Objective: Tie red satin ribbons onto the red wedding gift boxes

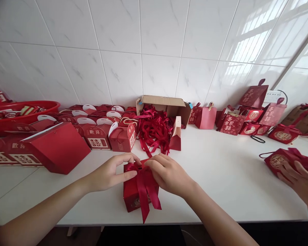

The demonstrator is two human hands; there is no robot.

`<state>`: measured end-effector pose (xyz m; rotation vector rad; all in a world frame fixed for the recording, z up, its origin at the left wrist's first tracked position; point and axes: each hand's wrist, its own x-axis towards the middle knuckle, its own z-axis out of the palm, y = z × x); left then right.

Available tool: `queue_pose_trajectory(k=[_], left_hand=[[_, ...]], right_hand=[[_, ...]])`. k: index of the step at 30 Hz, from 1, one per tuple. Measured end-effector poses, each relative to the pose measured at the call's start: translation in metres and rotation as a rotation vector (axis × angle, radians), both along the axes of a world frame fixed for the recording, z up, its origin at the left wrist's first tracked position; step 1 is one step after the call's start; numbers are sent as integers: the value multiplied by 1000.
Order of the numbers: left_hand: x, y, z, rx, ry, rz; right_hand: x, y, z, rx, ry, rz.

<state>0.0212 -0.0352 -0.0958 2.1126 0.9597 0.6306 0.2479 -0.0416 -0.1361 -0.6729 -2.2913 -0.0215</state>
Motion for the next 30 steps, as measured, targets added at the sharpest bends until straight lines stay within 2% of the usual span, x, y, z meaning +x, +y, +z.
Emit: queue_pose_trajectory(k=[4,13,22,25,30], left_hand=[[2,3,-5,-39,-52,7],[10,4,-15,-62,-115,45],[8,4,-21,-62,-133,51],[10,3,-21,-61,-149,48],[13,0,-20,-21,-149,63]], right_hand=[[-1,1,-1,-143,115,24],[-4,-2,1,-155,314,74],[-13,-6,-4,-492,588,145],[-16,-7,-6,-515,612,111],[-23,-13,-2,-510,515,4]])
